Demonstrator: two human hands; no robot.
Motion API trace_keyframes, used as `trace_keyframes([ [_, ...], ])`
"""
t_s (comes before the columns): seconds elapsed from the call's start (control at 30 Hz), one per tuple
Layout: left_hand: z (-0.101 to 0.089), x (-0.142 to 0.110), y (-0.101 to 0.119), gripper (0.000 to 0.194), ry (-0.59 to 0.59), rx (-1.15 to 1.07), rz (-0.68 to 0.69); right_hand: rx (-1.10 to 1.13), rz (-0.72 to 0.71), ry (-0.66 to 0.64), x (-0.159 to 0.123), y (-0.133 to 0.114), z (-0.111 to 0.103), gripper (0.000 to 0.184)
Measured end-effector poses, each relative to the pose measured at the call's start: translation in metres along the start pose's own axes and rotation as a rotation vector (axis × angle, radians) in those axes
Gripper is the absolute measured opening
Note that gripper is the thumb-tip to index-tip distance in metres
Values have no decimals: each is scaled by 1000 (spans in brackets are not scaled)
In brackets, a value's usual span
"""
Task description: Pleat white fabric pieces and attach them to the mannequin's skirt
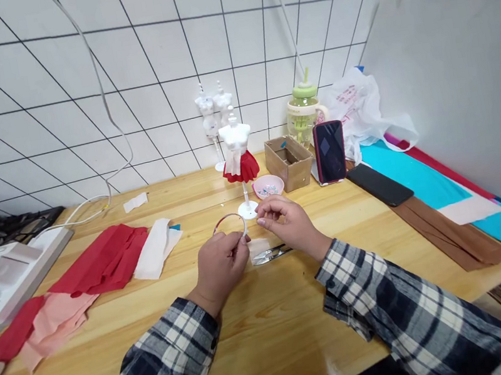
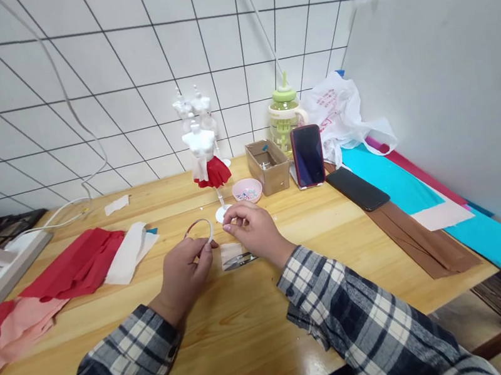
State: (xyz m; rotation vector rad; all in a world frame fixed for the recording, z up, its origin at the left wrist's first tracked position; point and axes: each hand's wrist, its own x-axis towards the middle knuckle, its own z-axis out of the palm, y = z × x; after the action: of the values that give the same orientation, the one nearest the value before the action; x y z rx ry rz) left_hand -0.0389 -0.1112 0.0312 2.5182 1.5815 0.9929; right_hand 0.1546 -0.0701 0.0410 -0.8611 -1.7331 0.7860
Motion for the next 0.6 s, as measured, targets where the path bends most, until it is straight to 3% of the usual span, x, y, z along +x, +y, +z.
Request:
trace_keyframes([
  [0.17,1,0,3,33,-26,4,-7,-87,-106,-37,-5,-10,6,8],
  [0.47,3,0,6,33,-143,25,-57,-131,6,-155,-5,-3,9,4],
  [0.6,5,2,8,32,-139,-98,-140,-200,-114,-143,-9,-5,10,3],
])
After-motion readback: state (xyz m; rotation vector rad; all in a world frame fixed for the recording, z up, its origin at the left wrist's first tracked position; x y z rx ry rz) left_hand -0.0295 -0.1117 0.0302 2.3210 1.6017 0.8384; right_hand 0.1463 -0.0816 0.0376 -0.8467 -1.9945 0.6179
